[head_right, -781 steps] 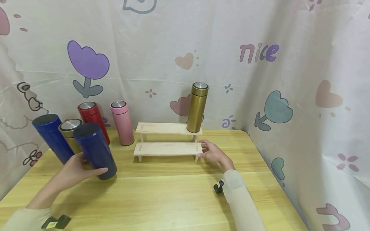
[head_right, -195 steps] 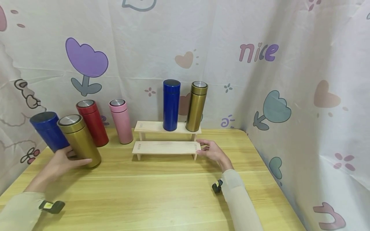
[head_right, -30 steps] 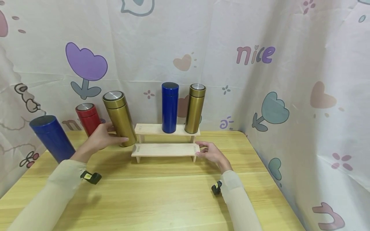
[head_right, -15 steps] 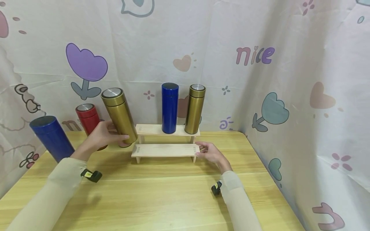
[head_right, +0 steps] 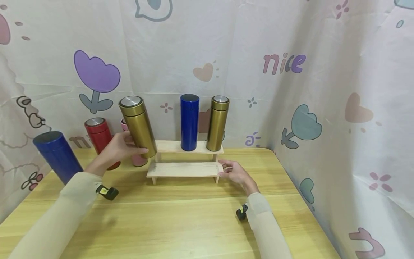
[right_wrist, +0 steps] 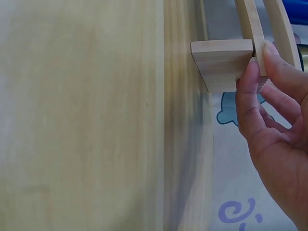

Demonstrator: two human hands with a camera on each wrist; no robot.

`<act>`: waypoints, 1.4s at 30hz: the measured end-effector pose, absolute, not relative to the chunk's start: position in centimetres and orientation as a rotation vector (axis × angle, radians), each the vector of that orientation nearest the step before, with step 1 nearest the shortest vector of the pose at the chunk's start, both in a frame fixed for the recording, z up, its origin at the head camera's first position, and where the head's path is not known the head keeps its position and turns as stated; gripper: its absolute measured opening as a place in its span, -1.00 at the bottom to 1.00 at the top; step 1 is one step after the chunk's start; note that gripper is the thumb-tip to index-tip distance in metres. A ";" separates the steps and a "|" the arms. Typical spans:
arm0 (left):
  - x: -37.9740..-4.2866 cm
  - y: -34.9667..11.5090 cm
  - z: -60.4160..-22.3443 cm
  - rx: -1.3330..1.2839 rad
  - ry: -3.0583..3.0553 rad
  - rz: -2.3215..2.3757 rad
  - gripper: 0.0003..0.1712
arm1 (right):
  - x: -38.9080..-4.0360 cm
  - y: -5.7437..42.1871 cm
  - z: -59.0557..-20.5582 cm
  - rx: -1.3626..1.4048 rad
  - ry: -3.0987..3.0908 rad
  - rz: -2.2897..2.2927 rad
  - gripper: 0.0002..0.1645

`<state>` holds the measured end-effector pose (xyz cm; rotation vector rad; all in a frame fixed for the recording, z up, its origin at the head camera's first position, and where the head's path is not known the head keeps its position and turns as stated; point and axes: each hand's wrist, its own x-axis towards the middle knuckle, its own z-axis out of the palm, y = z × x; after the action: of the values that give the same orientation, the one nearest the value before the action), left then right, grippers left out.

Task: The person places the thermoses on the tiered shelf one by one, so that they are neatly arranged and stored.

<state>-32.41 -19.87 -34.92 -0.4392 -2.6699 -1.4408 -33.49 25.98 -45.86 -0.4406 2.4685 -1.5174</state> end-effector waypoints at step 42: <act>-35.3 -16.5 -34.3 -0.361 -2.788 -1.389 0.12 | -33.5 26.0 -45.8 -0.572 2.475 -1.502 -0.24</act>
<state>-35.31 -16.51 -34.33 -0.3615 -2.7885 -1.3892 -33.47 25.98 -45.76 -0.5723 2.4746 -1.5024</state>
